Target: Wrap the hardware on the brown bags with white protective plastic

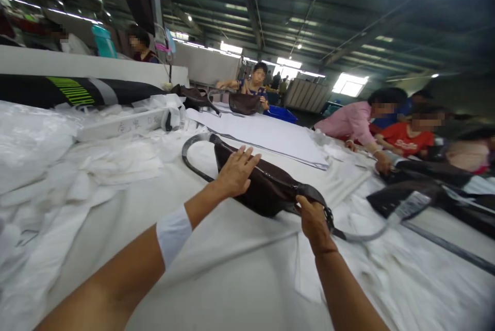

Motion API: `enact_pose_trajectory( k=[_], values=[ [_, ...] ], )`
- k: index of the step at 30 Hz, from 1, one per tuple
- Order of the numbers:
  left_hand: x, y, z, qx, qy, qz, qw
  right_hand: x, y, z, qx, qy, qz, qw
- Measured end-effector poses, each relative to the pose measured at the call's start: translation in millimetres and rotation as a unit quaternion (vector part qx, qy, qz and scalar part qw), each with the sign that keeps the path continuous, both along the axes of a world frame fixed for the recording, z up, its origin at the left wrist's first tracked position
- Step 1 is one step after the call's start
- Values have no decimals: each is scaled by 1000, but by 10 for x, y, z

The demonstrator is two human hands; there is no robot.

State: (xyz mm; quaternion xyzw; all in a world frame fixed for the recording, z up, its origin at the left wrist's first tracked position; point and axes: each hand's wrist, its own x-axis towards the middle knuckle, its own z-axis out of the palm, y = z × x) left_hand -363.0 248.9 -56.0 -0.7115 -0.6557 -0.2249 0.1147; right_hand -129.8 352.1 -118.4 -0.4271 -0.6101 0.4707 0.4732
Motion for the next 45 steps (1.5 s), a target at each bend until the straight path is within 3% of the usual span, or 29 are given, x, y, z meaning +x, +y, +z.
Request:
enact_pose_trajectory(
  k=[3, 7, 10, 14, 17, 19, 21, 23, 26, 27, 29, 32, 34, 38, 45],
  values=[
    [-246, 82, 101, -162, 102, -24, 981, 78, -460, -95, -31, 63, -23, 997],
    [-323, -206, -91, -139, 164, 11, 977, 96, -998, -195, -120, 150, -53, 980],
    [-247, -643, -153, -138, 206, 8, 969, 78, -1306, -201, -207, 218, -28, 953],
    [41, -1403, 23, -109, 243, 26, 963, 118, -1602, -170, -303, 200, -4, 932],
    [332, -2112, 99, -164, 233, 38, 958, 213, -1834, -177, -334, 144, 35, 931],
    [513, -2579, 12, -255, 198, 30, 946, 314, -2040, -206, -339, 91, 72, 934],
    [656, -2953, -176, -346, 160, 30, 924, 464, -2278, -256, -327, 34, 109, 938],
    [748, -3193, -399, -400, 133, 54, 905, 676, -2506, -324, -302, -24, 140, 943],
    [805, -3347, -642, -420, 107, 84, 897, 1075, -2708, -409, -265, -95, 168, 945],
    [813, -3369, -685, -418, 103, 88, 898, 1206, -2715, -419, -231, -132, 162, 950],
    [821, -3398, -725, -408, 98, 91, 903, 1415, -2629, -408, -93, -267, 105, 953],
    [836, -3429, -741, -398, 89, 86, 909, 1519, -2309, -363, 116, -460, -17, 880],
    [856, -3447, -762, -395, 81, 80, 911, 1466, -2055, -352, 145, -496, -50, 854],
    [903, -3485, -833, -370, 66, 91, 922, 1306, -1695, -419, 166, -524, -44, 834],
    [943, -3536, -844, -357, 37, 114, 926, 1326, -1643, -697, 171, -526, -8, 833]
  ],
)
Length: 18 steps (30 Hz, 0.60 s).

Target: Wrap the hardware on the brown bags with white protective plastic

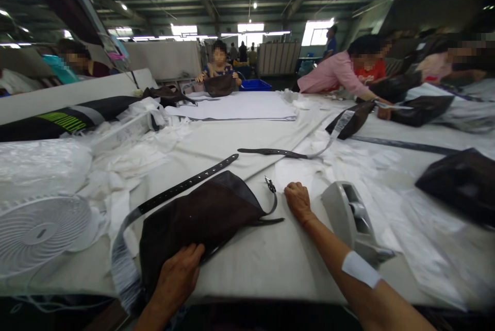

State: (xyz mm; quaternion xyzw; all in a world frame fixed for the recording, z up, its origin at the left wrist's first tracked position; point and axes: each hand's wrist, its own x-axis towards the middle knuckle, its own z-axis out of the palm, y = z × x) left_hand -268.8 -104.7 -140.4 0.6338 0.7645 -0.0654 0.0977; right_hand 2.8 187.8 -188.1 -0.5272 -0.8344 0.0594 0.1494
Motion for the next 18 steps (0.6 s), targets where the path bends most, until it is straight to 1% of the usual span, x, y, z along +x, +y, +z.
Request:
enact_pose_trajectory(
  k=[2, 5, 8, 10, 14, 16, 18],
  values=[
    [2, -3, 38, 3, -15, -1, 1000, 30, 9, -31, -10, 23, -17, 1000],
    [59, 10, 131, 0, -77, -16, 997, 96, 69, 0, -30, 75, -59, 995],
    [240, 60, 205, 32, -159, -49, 986, 199, 143, 100, -64, 141, -96, 983],
    [419, 125, 214, 60, -205, -75, 974, 273, 174, 181, -91, 187, -109, 972],
    [774, 366, 233, 124, -293, -126, 940, 399, 178, 366, -116, 280, -128, 944],
    [906, 540, 319, 173, -336, -137, 916, 458, 158, 498, -123, 317, -128, 932],
    [1011, 727, 475, 214, -378, -143, 889, 527, 115, 678, -128, 348, -121, 921]
  ],
)
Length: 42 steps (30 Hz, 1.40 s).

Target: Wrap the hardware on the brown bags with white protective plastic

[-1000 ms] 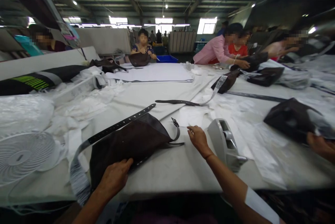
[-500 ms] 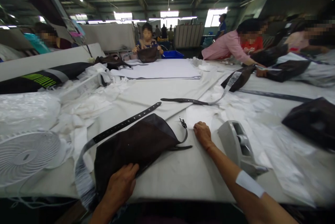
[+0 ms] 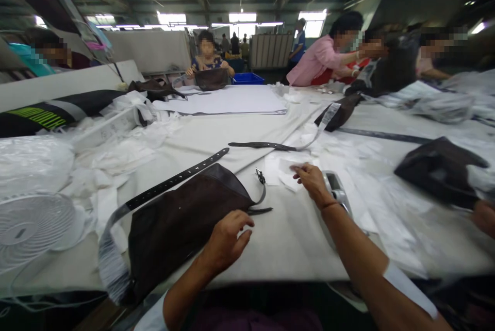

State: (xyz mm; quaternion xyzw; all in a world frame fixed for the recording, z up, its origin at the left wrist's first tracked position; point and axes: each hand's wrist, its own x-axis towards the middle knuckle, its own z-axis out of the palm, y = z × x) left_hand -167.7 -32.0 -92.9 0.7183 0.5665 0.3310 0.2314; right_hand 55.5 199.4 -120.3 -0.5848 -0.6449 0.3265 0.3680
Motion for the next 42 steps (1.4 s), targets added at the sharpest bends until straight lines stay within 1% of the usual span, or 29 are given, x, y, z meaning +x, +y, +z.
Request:
enact_pose_trajectory(
  k=[2, 4, 7, 9, 11, 12, 14, 17, 19, 20, 21, 22, 23, 24, 26, 27, 28, 30, 32, 34, 36, 38, 40, 41, 42],
  values=[
    [102, 172, 202, 28, -52, 0, 998, 76, -82, 230, 23, 29, 7, 999],
    [216, 308, 411, 53, -101, 9, 993, 145, -220, 490, 64, 41, 25, 997],
    [408, 439, 672, 93, -166, 19, 982, 204, -527, 868, 119, 14, 70, 990],
    [527, 486, 798, 117, -190, 21, 974, 213, -762, 1072, 138, -23, 96, 986],
    [624, 509, 884, 125, -203, 29, 971, 210, -984, 1216, 145, -57, 123, 980],
    [662, 515, 912, 116, -213, 29, 970, 208, -1081, 1267, 146, -69, 138, 977],
    [719, 515, 930, 75, -254, 12, 964, 205, -1243, 1329, 150, -86, 164, 971],
    [766, 479, 868, -14, -343, -50, 938, 207, -1407, 1357, 154, -121, 196, 961],
    [774, 413, 796, -53, -380, -77, 920, 213, -1472, 1345, 140, -150, 217, 954],
    [770, 364, 762, -51, -385, -74, 919, 218, -1494, 1330, 128, -161, 229, 952],
    [763, 306, 733, -31, -377, -59, 924, 223, -1511, 1308, 114, -168, 242, 949],
    [751, 241, 711, 6, -357, -37, 933, 228, -1525, 1279, 99, -175, 256, 946],
    [736, 175, 695, 52, -321, -22, 945, 231, -1537, 1245, 85, -182, 268, 942],
    [719, 113, 682, 99, -272, -19, 957, 230, -1550, 1206, 73, -190, 280, 938],
    [684, 16, 648, 171, -152, -48, 972, 213, -1581, 1118, 52, -208, 303, 928],
    [667, -13, 620, 191, -94, -67, 975, 198, -1599, 1071, 41, -214, 316, 923],
    [652, -32, 581, 201, -40, -82, 975, 178, -1616, 1025, 28, -216, 329, 919],
    [623, -48, 473, 192, 45, -95, 976, 139, -1641, 929, 1, -212, 351, 912],
    [600, -67, 342, 164, 90, -101, 977, 115, -1648, 821, -30, -204, 368, 907],
    [585, -116, 208, 138, 83, -111, 981, 116, -1654, 691, -71, -179, 383, 904],
    [584, -192, 82, 119, 25, -106, 987, 133, -1693, 533, -114, -116, 402, 901],
    [595, -273, -34, 93, -46, -71, 992, 144, -1794, 353, -154, -26, 426, 891],
    [616, -333, -141, 49, -100, -20, 994, 129, -1949, 169, -172, 35, 434, 884],
    [628, -350, -190, 24, -121, 1, 992, 111, -2035, 83, -171, 42, 423, 889],
    [640, -358, -236, -1, -140, 19, 990, 88, -2117, 4, -164, 34, 400, 901]
  ],
)
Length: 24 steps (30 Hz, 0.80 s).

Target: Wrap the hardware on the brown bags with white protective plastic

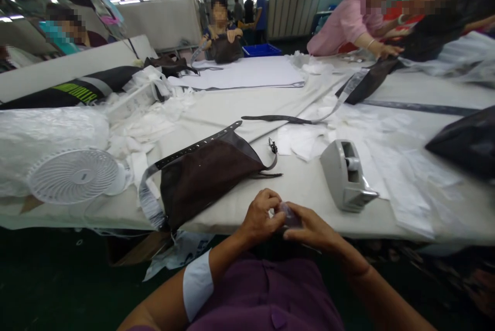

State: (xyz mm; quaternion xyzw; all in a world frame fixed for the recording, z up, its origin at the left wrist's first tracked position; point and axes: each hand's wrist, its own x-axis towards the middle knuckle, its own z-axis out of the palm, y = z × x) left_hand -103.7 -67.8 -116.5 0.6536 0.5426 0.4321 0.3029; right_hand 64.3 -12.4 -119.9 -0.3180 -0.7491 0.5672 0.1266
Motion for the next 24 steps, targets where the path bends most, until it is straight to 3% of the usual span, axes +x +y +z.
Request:
enact_pose_trajectory(
  k=[3, 8, 10, 13, 15, 20, 24],
  values=[
    [37, 18, -121, -61, -58, 29, 996, -71, -164, -176, 51, -42, -80, 995],
    [90, 89, -319, -141, -209, 60, 966, -68, -102, -291, 85, -57, -89, 991],
    [87, 143, -394, -179, -321, 99, 925, -30, -29, -312, 67, -57, -106, 990],
    [27, 312, -482, -224, -492, 195, 819, 19, 59, -339, -60, -3, -135, 989],
    [-33, 491, -525, -234, -556, 236, 762, 38, 101, -348, -134, 42, -152, 978],
    [-102, 919, -588, -261, -605, 248, 711, 104, 189, -353, -173, 47, -185, 966],
    [-86, 964, -594, -290, -627, 204, 694, 196, 249, -375, -180, 22, -204, 962]
  ],
)
